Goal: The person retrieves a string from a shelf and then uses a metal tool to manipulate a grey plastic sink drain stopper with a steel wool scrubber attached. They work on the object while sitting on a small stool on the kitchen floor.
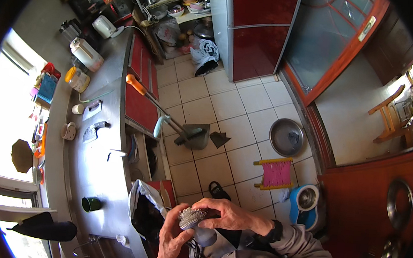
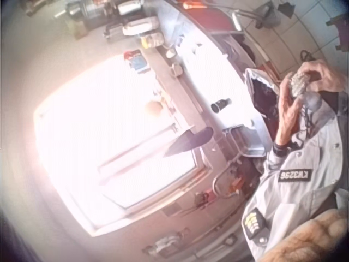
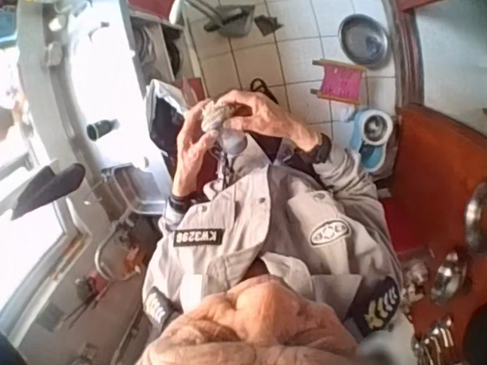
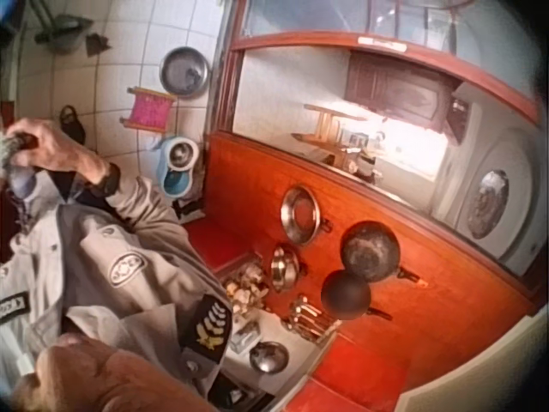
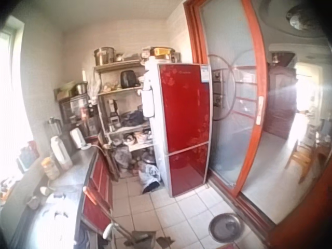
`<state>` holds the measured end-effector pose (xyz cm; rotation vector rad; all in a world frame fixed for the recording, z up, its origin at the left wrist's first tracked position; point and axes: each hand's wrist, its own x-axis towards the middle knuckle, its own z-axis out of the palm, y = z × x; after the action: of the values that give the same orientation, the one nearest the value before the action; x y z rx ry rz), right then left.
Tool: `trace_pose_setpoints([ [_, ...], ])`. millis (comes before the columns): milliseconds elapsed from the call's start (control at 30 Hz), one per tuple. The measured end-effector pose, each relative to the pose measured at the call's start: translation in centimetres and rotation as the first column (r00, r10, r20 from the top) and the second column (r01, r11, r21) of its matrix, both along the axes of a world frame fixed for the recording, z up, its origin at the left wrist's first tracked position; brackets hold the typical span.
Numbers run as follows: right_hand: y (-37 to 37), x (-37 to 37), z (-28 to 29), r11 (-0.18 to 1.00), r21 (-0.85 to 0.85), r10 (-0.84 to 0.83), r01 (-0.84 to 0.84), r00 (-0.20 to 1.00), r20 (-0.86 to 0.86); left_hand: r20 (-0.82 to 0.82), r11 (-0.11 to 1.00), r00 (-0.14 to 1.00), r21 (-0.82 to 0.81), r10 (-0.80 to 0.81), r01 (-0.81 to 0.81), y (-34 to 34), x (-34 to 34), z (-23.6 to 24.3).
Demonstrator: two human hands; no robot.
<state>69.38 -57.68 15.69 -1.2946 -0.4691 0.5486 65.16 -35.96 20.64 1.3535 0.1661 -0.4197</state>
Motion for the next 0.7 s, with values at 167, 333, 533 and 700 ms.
trace_pose_setpoints([
  [167,-1.5,6.8,1.0,0.989,-0.122,-0.071,0.079,0.995,0.068,0.102,0.998,0.993,-0.021,-0.053,0.055,-1.2,7.7,-1.9],
  [333,-3.9,12.8,1.0,0.973,-0.121,-0.187,0.194,0.98,0.072,0.116,0.986,0.981,0.072,-0.155,0.147,-2.9,15.0,-3.0],
  [533,-7.8,19.9,0.1,0.975,-0.181,-0.15,0.131,0.984,-0.094,0.184,0.95,0.956,0.253,-0.231,0.181,-6.3,23.5,-2.2],
  [700,-11.2,29.5,-1.1,0.995,-0.074,-0.07,0.07,0.998,-0.004,0.074,0.954,0.986,0.272,-0.151,0.126,-10.7,31.0,-0.9],
])
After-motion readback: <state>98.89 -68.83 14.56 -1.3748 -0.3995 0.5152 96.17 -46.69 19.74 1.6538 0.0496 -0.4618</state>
